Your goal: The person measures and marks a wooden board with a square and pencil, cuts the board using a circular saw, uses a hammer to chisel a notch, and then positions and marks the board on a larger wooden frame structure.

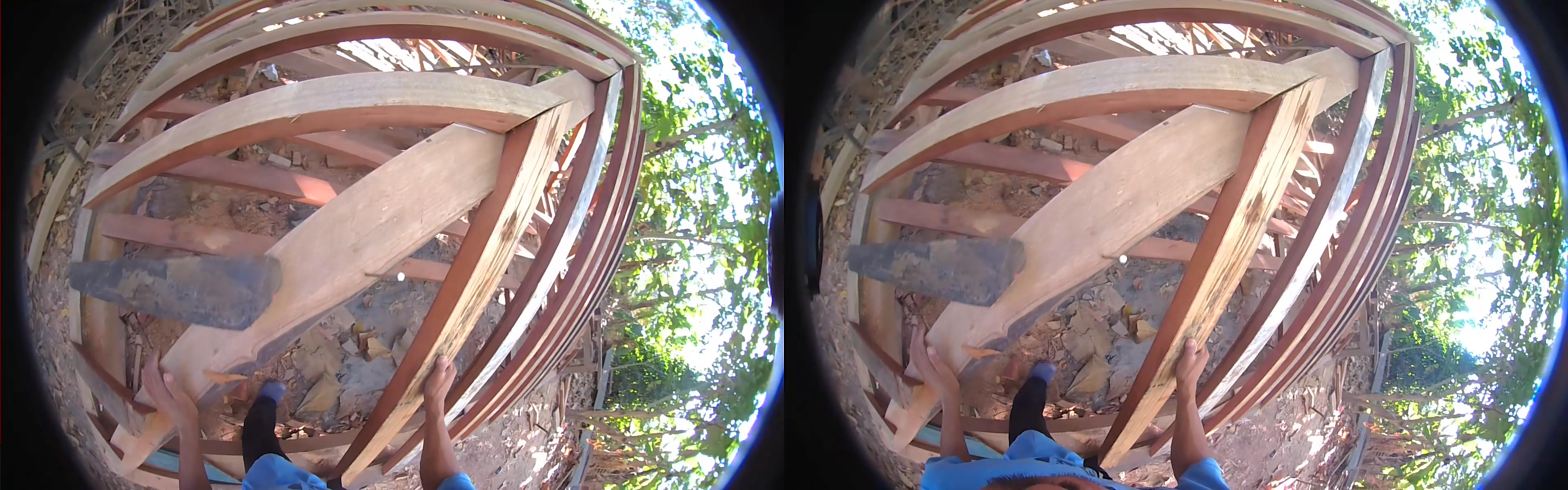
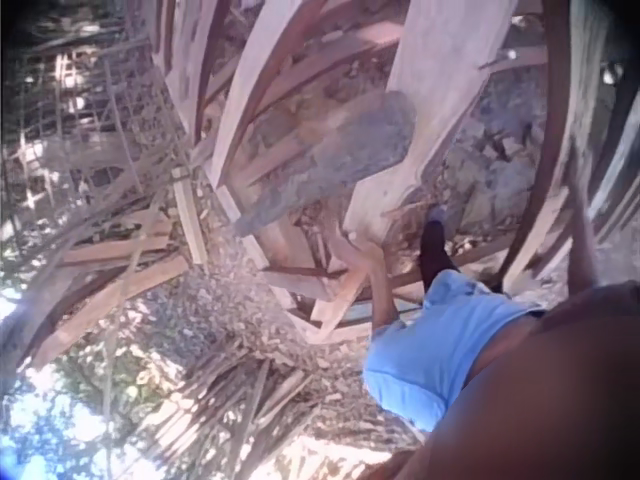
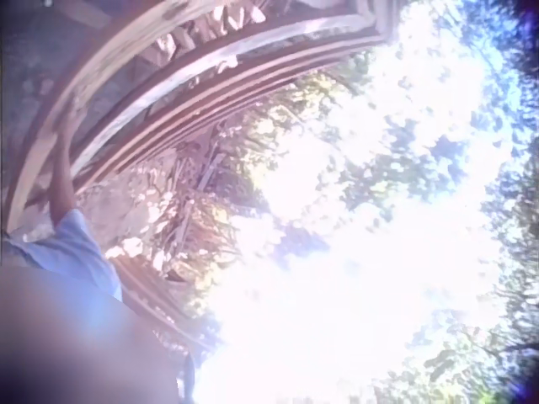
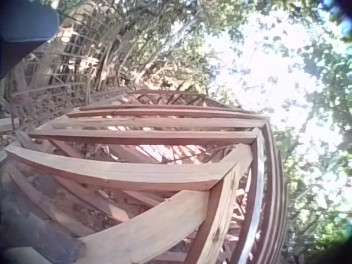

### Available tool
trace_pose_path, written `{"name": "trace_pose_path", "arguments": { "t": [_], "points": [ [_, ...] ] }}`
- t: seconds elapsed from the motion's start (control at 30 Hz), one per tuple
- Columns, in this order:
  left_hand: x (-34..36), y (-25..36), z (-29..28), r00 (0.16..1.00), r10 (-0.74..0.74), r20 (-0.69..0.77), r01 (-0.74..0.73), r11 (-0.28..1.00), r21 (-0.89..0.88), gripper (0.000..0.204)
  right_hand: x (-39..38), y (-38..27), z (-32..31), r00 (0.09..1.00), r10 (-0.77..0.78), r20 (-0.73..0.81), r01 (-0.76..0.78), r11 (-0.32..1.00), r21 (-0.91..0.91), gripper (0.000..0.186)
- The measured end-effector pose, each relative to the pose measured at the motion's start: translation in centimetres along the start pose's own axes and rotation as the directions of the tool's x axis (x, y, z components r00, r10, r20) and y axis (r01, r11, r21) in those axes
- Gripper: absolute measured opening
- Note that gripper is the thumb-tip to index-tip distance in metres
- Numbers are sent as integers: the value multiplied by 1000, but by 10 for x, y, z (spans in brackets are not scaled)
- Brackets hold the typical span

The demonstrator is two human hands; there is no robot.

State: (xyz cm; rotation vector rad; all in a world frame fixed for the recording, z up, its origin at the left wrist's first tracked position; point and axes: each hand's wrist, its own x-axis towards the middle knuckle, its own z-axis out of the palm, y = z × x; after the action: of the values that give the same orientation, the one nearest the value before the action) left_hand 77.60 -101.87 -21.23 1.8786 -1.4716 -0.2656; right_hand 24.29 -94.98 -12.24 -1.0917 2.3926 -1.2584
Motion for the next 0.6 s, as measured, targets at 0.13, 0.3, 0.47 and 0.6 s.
{"name": "trace_pose_path", "arguments": {
  "t": [0.13,0.3,0.47,0.6],
  "points": [
    [-1,-3,0,1000,-3,19,1,992,124,53,-1,-3,0,1000,20,-12,-21,998,-61,66],
    [-12,3,-5,998,-66,23,63,991,114,52,-5,5,-6,1000,19,15,-18,999,-41,74],
    [-11,5,-1,997,-75,7,74,991,108,51,-6,3,-6,999,33,-31,-33,999,1,58],
    [-7,10,-5,994,-109,25,105,988,111,51,-6,4,-1,998,-4,-59,5,1000,5,59]
  ]
}}
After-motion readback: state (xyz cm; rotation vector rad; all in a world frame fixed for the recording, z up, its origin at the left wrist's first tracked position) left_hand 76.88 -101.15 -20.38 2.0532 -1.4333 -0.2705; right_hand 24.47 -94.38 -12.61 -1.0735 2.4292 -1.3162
